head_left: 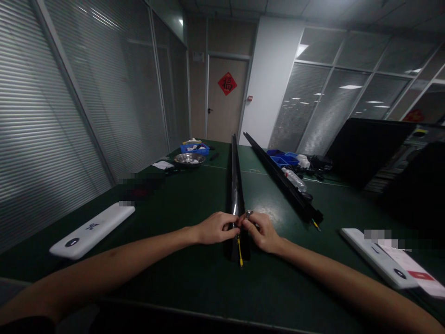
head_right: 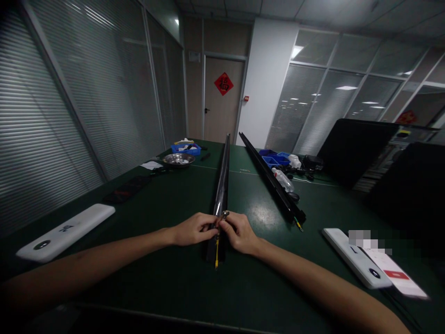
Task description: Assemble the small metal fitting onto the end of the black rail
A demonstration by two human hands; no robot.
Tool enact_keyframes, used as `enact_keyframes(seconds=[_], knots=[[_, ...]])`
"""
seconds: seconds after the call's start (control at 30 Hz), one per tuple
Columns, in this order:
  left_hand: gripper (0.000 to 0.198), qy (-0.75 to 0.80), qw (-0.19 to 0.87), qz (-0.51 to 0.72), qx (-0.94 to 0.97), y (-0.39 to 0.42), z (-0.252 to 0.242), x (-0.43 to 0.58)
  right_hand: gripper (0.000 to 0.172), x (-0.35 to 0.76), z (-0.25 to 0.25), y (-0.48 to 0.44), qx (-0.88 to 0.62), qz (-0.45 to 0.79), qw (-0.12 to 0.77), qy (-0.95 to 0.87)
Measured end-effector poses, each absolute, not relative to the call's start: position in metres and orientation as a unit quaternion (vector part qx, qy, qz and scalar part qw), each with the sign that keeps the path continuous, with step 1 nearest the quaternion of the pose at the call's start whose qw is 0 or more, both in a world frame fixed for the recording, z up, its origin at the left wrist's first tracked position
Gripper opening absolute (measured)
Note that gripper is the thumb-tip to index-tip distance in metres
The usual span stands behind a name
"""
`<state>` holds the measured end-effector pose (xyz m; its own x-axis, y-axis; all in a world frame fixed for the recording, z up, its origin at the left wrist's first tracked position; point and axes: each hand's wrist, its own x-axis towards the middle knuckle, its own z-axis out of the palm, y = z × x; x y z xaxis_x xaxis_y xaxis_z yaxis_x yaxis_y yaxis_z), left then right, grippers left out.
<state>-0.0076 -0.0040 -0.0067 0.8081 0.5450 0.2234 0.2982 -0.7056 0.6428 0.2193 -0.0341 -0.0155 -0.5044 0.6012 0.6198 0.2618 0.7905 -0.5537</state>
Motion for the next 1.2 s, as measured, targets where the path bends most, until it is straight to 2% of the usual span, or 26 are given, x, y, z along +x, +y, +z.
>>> enact_keyframes(seconds=[0.47,0.97,1.2], knots=[[0.024,0.219,0.302,0.204,0.905,-0.0057,-0.0038,-0.0078,0.039,0.2202,-0.0199,-0.0292,-0.259,0.197,0.424,-0.845],[0.027,0.216,0.303,0.198,0.907,-0.004,-0.0047,-0.0085,0.033,0.2184,-0.0168,-0.0353,-0.286,0.18,0.432,-0.836],[0.026,0.216,0.301,0.21,0.905,-0.0053,-0.0054,-0.0075,0.037,0.2181,-0.0154,-0.0348,-0.277,0.177,0.427,-0.843]])
